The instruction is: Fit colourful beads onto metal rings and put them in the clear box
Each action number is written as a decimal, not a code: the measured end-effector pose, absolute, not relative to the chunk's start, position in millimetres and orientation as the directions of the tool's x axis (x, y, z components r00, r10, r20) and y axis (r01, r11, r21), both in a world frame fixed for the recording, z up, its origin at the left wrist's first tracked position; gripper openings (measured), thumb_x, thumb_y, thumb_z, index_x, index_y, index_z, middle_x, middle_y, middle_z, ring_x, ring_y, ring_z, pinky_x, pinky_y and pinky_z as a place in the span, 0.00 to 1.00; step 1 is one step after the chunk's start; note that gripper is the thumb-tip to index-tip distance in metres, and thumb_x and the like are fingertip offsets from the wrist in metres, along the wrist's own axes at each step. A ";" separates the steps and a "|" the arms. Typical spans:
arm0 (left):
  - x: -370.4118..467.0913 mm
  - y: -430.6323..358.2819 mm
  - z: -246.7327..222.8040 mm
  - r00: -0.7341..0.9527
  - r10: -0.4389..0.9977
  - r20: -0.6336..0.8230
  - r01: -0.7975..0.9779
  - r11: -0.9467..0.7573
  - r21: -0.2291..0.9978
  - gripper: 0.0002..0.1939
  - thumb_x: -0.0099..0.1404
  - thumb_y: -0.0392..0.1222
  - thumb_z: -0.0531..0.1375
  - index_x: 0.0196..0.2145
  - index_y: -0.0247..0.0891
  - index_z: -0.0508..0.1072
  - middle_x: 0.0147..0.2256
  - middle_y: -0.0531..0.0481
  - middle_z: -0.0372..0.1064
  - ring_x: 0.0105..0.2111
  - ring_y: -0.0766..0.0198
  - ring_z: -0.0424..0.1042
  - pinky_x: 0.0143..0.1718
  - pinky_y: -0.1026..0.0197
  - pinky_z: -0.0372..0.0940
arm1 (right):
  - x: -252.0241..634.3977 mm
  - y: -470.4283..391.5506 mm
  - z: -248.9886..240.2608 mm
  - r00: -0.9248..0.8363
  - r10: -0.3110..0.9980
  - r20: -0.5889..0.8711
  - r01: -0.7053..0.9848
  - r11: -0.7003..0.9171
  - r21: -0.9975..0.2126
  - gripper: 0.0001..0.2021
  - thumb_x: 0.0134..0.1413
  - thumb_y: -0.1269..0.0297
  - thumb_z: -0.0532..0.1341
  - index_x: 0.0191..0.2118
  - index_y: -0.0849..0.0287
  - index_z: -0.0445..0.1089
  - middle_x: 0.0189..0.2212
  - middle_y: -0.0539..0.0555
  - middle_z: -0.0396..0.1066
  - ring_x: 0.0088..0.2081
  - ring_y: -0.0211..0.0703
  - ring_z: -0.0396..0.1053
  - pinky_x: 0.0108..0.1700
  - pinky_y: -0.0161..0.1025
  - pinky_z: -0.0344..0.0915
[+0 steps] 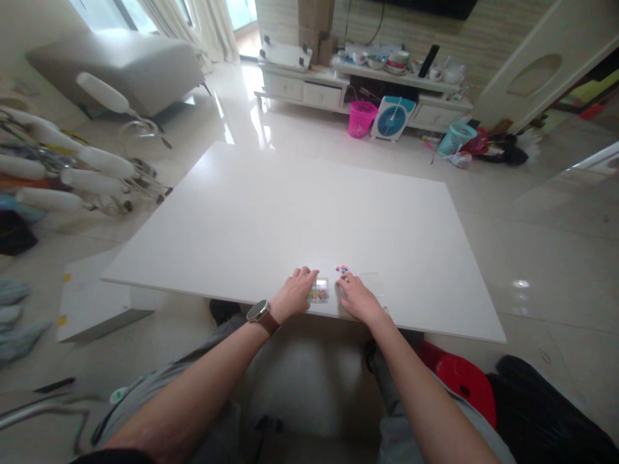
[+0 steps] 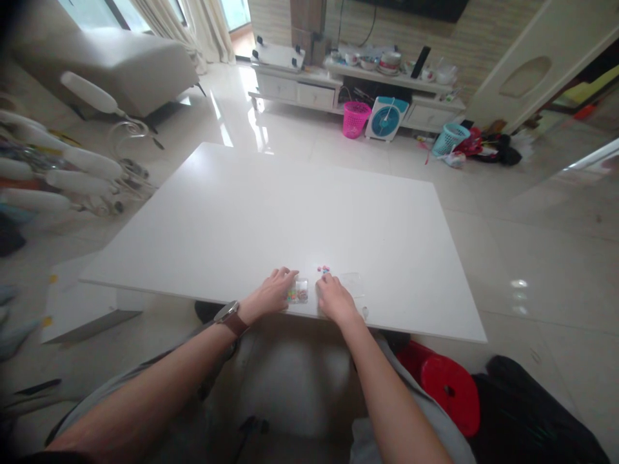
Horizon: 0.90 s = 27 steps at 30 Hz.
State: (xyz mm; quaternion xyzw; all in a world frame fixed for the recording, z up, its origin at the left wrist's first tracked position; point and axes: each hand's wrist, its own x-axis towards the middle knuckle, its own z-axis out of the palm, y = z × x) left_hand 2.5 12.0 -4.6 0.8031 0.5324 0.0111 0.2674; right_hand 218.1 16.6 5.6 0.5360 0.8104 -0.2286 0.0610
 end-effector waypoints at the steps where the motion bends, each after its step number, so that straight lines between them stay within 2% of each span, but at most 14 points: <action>1: -1.1 10.5 -5.1 0.432 0.863 -0.263 0.844 -0.284 0.455 0.39 0.52 0.26 0.58 0.61 0.43 0.55 0.53 0.40 0.58 0.53 0.51 0.59 0.54 0.51 0.61 | 218.6 17.5 4.6 -0.410 0.845 -0.344 0.898 0.309 -0.313 0.15 0.57 0.77 0.56 0.49 0.60 0.69 0.54 0.61 0.64 0.54 0.47 0.62 0.56 0.42 0.60; 5: -11.1 4.8 -4.6 0.428 0.859 -0.279 0.837 -0.261 0.481 0.41 0.51 0.27 0.59 0.62 0.43 0.54 0.54 0.41 0.58 0.54 0.51 0.58 0.56 0.52 0.60 | 219.6 22.0 0.7 -0.375 0.863 -0.339 0.902 0.255 -0.348 0.12 0.59 0.77 0.55 0.45 0.60 0.70 0.48 0.58 0.65 0.49 0.43 0.64 0.53 0.39 0.61; 11: -12.0 3.2 -2.0 0.429 0.859 -0.280 0.828 -0.251 0.501 0.38 0.53 0.27 0.57 0.61 0.42 0.56 0.53 0.41 0.59 0.54 0.51 0.59 0.56 0.52 0.60 | 216.0 23.5 -4.5 -0.393 0.872 -0.291 0.886 0.276 -0.372 0.08 0.59 0.76 0.56 0.41 0.62 0.70 0.45 0.58 0.65 0.44 0.41 0.66 0.50 0.37 0.61; 18: -4.8 3.6 -6.2 0.424 0.862 -0.279 0.840 -0.258 0.477 0.24 0.58 0.26 0.54 0.51 0.41 0.61 0.51 0.42 0.60 0.51 0.53 0.61 0.54 0.52 0.62 | 215.3 22.7 -1.4 -0.358 0.883 -0.304 0.898 0.236 -0.371 0.07 0.61 0.74 0.55 0.37 0.61 0.71 0.40 0.56 0.67 0.41 0.41 0.66 0.46 0.37 0.61; 23: -1.7 2.9 -6.9 0.478 0.849 -0.227 0.822 -0.340 0.457 0.19 0.59 0.27 0.54 0.47 0.40 0.63 0.48 0.42 0.62 0.48 0.54 0.63 0.50 0.53 0.64 | 213.1 24.1 5.9 -0.371 0.913 -0.170 0.856 0.265 -0.444 0.06 0.61 0.74 0.56 0.37 0.61 0.71 0.42 0.57 0.67 0.46 0.43 0.65 0.51 0.39 0.61; 27: 0.0 1.7 -3.5 0.495 0.840 -0.223 0.816 -0.360 0.452 0.16 0.58 0.28 0.54 0.43 0.40 0.63 0.47 0.43 0.63 0.46 0.54 0.64 0.48 0.54 0.65 | 204.4 20.5 11.5 -0.416 0.897 -0.151 0.811 0.291 -0.507 0.05 0.59 0.74 0.58 0.36 0.60 0.70 0.35 0.53 0.69 0.38 0.40 0.66 0.43 0.36 0.61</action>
